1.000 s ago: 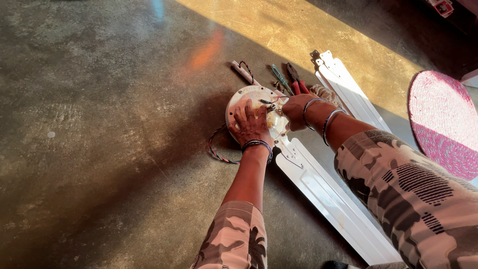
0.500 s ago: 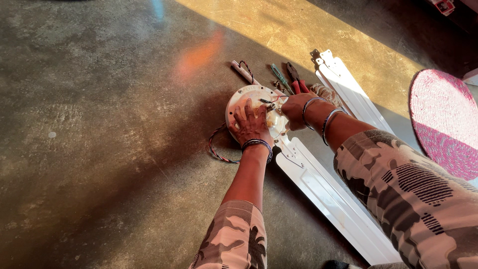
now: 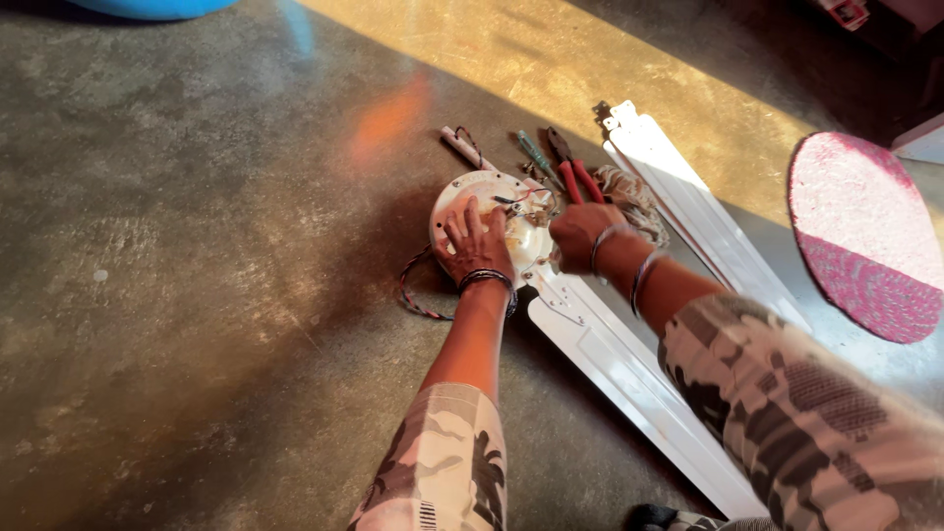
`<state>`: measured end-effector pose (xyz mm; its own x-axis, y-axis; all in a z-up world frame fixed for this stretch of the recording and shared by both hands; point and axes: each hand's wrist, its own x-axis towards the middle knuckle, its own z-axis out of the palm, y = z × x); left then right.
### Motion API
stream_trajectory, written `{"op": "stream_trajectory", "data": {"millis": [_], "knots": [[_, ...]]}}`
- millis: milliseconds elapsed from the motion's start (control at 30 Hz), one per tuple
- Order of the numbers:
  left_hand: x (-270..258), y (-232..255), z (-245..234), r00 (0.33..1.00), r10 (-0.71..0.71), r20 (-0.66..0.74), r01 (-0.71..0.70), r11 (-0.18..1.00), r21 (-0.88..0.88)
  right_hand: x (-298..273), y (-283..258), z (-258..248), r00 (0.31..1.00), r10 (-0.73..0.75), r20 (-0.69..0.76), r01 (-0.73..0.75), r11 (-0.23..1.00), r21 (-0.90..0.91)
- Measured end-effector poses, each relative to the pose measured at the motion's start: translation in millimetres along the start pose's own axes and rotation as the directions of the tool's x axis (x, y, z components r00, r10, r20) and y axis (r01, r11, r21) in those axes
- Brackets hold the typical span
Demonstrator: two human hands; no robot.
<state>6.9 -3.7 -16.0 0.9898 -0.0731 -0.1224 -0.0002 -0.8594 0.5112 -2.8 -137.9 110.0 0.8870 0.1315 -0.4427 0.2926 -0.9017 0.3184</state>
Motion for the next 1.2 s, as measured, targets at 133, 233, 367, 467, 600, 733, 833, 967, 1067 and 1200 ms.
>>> {"op": "stream_trajectory", "data": {"millis": [133,233,367,467,600,733,833,967,1067,1200], "knots": [[1,0,1,0.988,0.014,-0.156,-0.016,1.0,-0.009,-30,-6,43,0.985,0.123,-0.118,-0.106,0.985,0.138],[-5,3,-9,0.998,-0.016,-0.062,0.016,1.0,-0.007,-53,-16,76,0.954,0.196,-0.226,-0.118,0.942,0.315],[-10,3,-21,0.999,-0.032,0.01,0.032,0.999,0.003,-61,-26,96,0.901,0.318,-0.296,-0.159,0.875,0.457],[-11,5,-22,0.999,-0.021,-0.048,0.022,1.0,0.021,-70,-17,96,0.922,0.328,-0.204,-0.21,0.87,0.446],[-12,7,-23,0.998,-0.031,-0.048,0.034,0.998,0.045,-75,-5,83,0.905,0.353,-0.237,-0.185,0.829,0.527],[-13,11,-33,0.994,-0.075,0.084,0.07,0.996,0.051,-65,-9,71,0.904,0.37,-0.213,-0.203,0.811,0.548],[-17,11,-37,0.995,-0.072,0.074,0.069,0.997,0.042,-60,-13,66,0.911,0.37,-0.182,-0.218,0.807,0.55],[-16,12,-35,0.995,-0.074,0.072,0.071,0.996,0.049,-55,-14,62,0.919,0.362,-0.157,-0.228,0.812,0.537],[-11,11,-28,0.995,-0.075,0.063,0.072,0.996,0.05,-49,-12,56,0.93,0.355,-0.095,-0.269,0.833,0.483],[-6,6,-13,0.998,-0.058,-0.018,0.058,0.998,0.028,-34,-2,46,0.955,0.298,0.0,-0.268,0.856,0.442]]}}
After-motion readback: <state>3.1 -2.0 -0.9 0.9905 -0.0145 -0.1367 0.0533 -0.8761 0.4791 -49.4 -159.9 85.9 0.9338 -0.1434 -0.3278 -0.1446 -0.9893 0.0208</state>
